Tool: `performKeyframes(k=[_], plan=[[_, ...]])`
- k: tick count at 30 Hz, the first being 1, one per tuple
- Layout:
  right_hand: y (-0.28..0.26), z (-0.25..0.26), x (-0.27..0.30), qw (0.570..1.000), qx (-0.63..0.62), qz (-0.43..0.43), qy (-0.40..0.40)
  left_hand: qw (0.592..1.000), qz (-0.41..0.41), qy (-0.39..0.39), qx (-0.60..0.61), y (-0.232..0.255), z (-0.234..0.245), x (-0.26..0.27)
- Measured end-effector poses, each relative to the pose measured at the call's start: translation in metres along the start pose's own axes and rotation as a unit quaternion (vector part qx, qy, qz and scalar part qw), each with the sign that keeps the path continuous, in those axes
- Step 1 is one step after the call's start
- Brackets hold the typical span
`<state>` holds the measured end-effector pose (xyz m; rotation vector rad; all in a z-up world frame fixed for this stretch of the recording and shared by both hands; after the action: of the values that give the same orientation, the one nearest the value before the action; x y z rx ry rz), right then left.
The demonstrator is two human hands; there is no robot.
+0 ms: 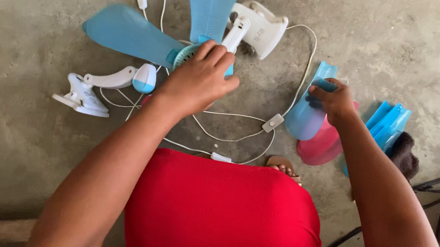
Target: The person disassembles a small electric fan by removing the front grille and blades, then reassembles it by reattaching the blades and securing the front grille. The task is performed on the floor with multiple fan units visible nearby.
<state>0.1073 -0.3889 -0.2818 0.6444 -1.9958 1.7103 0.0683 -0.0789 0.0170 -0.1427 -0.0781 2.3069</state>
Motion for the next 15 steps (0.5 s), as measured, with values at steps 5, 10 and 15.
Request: performKeyframes(k=[5, 10, 15], plan=[[-0.008, 0.017, -0.017, 0.999, -0.002, 0.043, -0.004, 0.996, -0.064, 0.015, -0.065, 0.022, 0.002, -0.007], [-0.009, 0.025, -0.017, 0.994, 0.042, 0.098, 0.027, 0.984, -0.129, 0.009, -0.122, 0.044, 0.003, -0.006], [-0.092, 0.01, 0.04, 0.882, 0.219, 0.35, 0.227, 0.97, -0.182, 0.03, -0.159, 0.056, 0.006, -0.002]])
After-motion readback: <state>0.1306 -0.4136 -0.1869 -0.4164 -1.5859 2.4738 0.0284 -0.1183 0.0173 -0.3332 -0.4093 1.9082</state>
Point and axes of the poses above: each hand's wrist, its own x-axis away from the middle knuckle, its own z-axis out of the back of the hand, y = z × x, the point moved 9 cm from there along -x, towards the middle knuckle, and after that the axes turned 6 degrees about -x, right-handed, at the moved point
